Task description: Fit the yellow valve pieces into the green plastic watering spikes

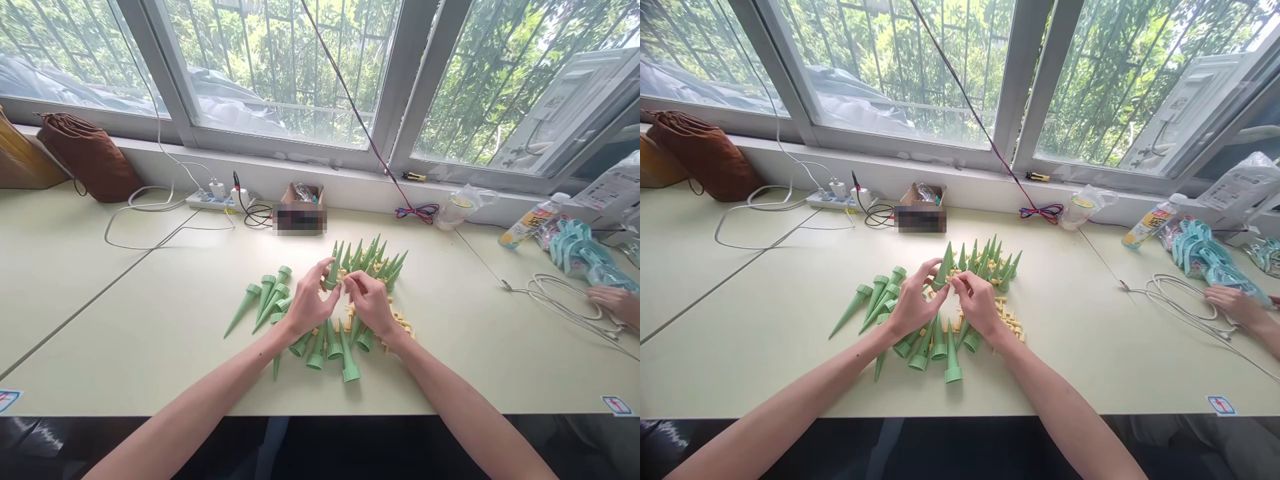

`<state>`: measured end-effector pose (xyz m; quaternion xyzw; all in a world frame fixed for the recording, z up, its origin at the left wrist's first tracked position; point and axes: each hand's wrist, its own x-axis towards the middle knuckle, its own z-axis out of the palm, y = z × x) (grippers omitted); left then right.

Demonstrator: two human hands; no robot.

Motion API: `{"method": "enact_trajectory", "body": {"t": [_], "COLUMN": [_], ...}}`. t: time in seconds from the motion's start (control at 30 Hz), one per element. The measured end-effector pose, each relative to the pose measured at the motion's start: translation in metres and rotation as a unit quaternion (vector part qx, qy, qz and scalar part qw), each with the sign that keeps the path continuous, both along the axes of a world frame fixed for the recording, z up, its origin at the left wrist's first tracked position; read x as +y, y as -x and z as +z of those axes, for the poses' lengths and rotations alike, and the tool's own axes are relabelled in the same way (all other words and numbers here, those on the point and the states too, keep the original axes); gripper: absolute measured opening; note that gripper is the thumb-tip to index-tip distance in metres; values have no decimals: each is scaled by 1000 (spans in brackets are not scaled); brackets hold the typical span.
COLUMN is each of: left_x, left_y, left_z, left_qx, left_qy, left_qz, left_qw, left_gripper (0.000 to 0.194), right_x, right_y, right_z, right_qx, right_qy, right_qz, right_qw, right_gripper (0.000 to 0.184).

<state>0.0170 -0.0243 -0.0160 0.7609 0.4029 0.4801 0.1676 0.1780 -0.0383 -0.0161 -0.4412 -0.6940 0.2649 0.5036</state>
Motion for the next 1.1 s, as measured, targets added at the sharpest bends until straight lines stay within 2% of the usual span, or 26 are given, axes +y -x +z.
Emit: {"method": "enact_trajectory", "body": {"t": [0.33, 0.5, 0.63, 0.77, 0.9, 1.1], "left_x": [-1, -3, -2, 1, 4, 4], "left_y": [-1, 1, 2, 3, 4, 4], "left_z": [2, 8, 10, 6, 3, 9], "left_qx": [-19, -61, -109, -150, -171, -198], "left_qy": [27, 83, 140, 181, 204, 225], "left_qz": [-7, -35, -58, -77, -103, -164], "left_qw": [999, 994, 982, 969, 958, 940], "left_gripper": [46, 47, 39, 41, 37, 22], "right_x": [-1, 0, 0, 1, 1, 0], "right_y": [-1, -1, -2, -3, -3, -4], "right_z": [1, 0, -1, -1, -2, -2], "right_qx": [20, 33, 42, 42, 43, 28], "right_qy": [-6, -8, -8, -9, -5, 5], "right_qz": [6, 2, 6, 10, 10, 15], "right_qw": [1000, 999, 999, 999, 999, 999], "right_gripper": [18, 15, 15, 16, 18, 25]}}
